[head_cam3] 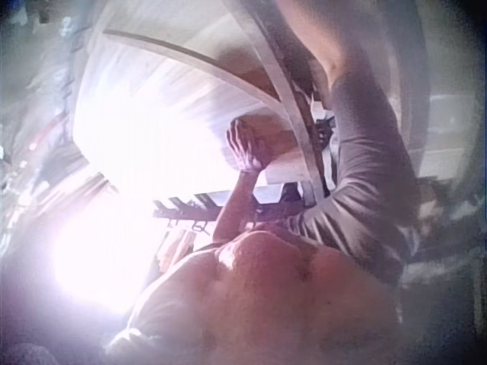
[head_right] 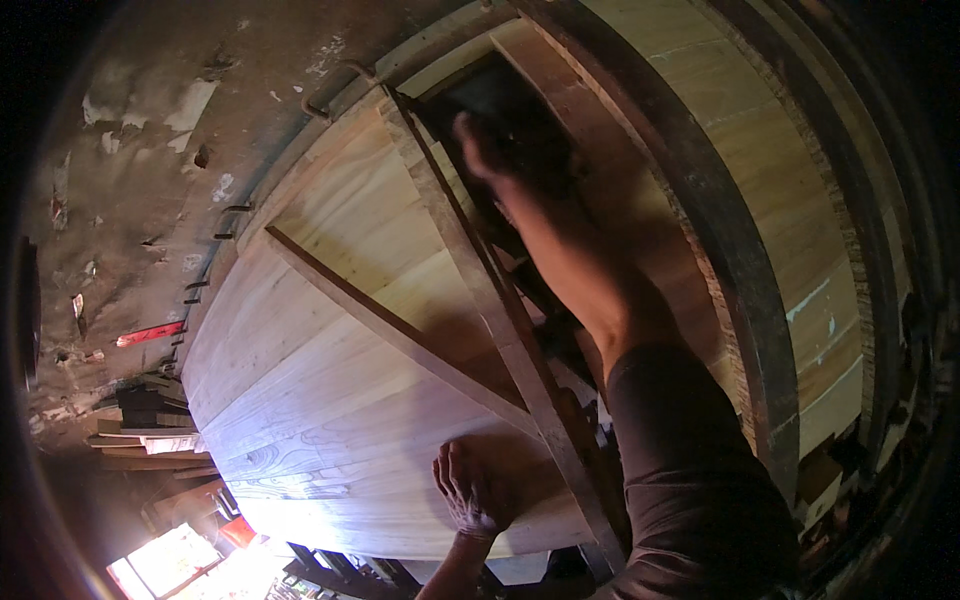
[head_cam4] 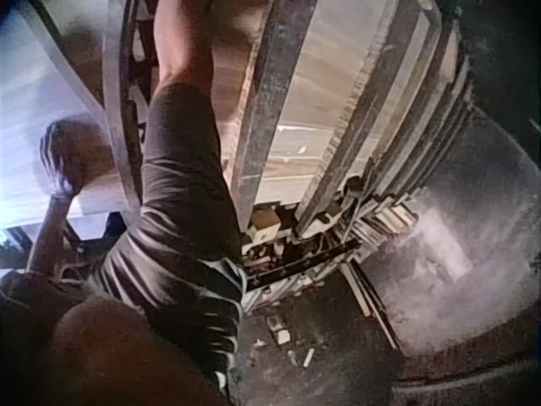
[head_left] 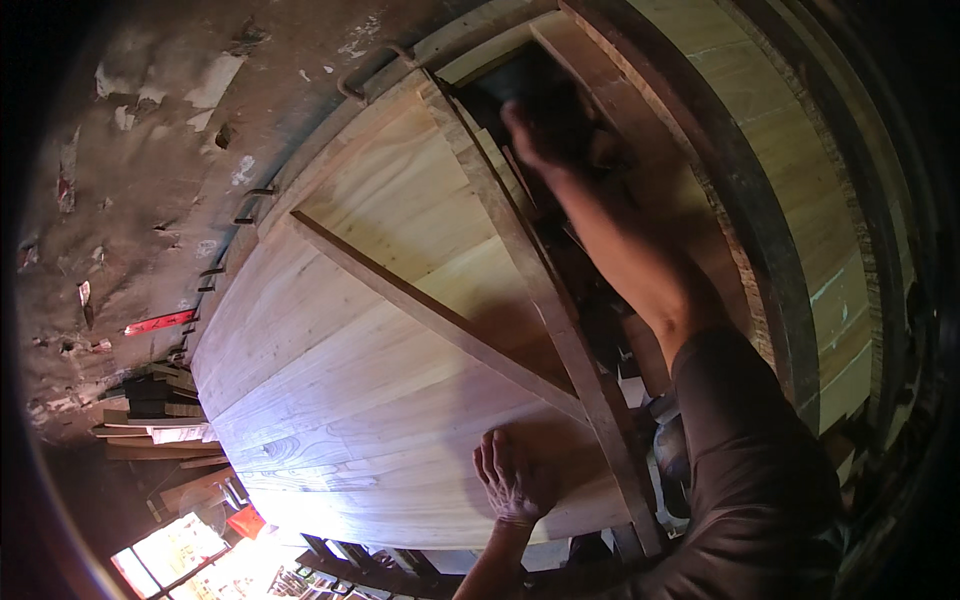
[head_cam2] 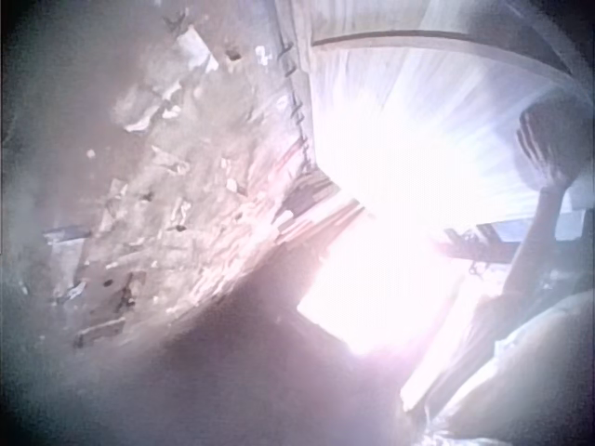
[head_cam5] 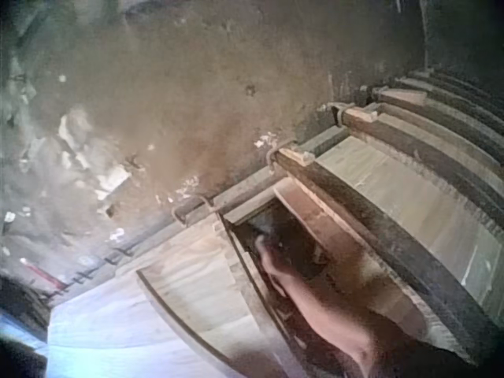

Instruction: The person moves several long wood planks one by one from a pile, placing them onto a horizontal rack and aligning them side-by-side by hand.

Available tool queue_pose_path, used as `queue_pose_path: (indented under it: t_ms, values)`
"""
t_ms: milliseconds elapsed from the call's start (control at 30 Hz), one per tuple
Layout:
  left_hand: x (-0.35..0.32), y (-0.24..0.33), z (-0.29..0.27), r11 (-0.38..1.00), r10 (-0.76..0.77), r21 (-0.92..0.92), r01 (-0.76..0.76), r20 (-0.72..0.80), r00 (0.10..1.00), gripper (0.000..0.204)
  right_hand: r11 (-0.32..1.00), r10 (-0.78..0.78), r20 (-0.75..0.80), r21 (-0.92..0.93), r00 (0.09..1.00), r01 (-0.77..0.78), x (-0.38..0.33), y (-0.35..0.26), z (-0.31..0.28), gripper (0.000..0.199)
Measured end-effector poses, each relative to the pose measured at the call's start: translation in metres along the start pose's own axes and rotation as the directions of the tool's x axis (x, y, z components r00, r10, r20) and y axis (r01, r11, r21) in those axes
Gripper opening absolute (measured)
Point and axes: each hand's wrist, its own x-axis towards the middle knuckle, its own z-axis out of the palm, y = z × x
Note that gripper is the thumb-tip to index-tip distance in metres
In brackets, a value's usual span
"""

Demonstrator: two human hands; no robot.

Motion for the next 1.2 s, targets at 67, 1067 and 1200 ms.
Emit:
queue_pose_path:
  t_ms: [67,1067,1200]
  values:
    - [0.003,-0.003,0.0,1.0,-0.008,0.008,0.008,0.01,1.0,0.059,0.967,0.066,0.056,0.242,0.996,-0.077,0.003,0.001,-0.012,0.06]
    - [0.009,0.001,-0.003,0.999,0.046,0.0,-0.046,-0.018,0.999,0.05,0.919,-0.314,-0.037,-0.262,0.949,0.294,-0.011,0.029,0.013,0.04]
    - [-0.009,-0.001,0.001,1.0,-0.012,0.003,0.012,-0.062,0.998,0.05,0.886,-0.22,0.078,-0.401,0.972,0.233,-0.061,-0.015,0.016,0.041]
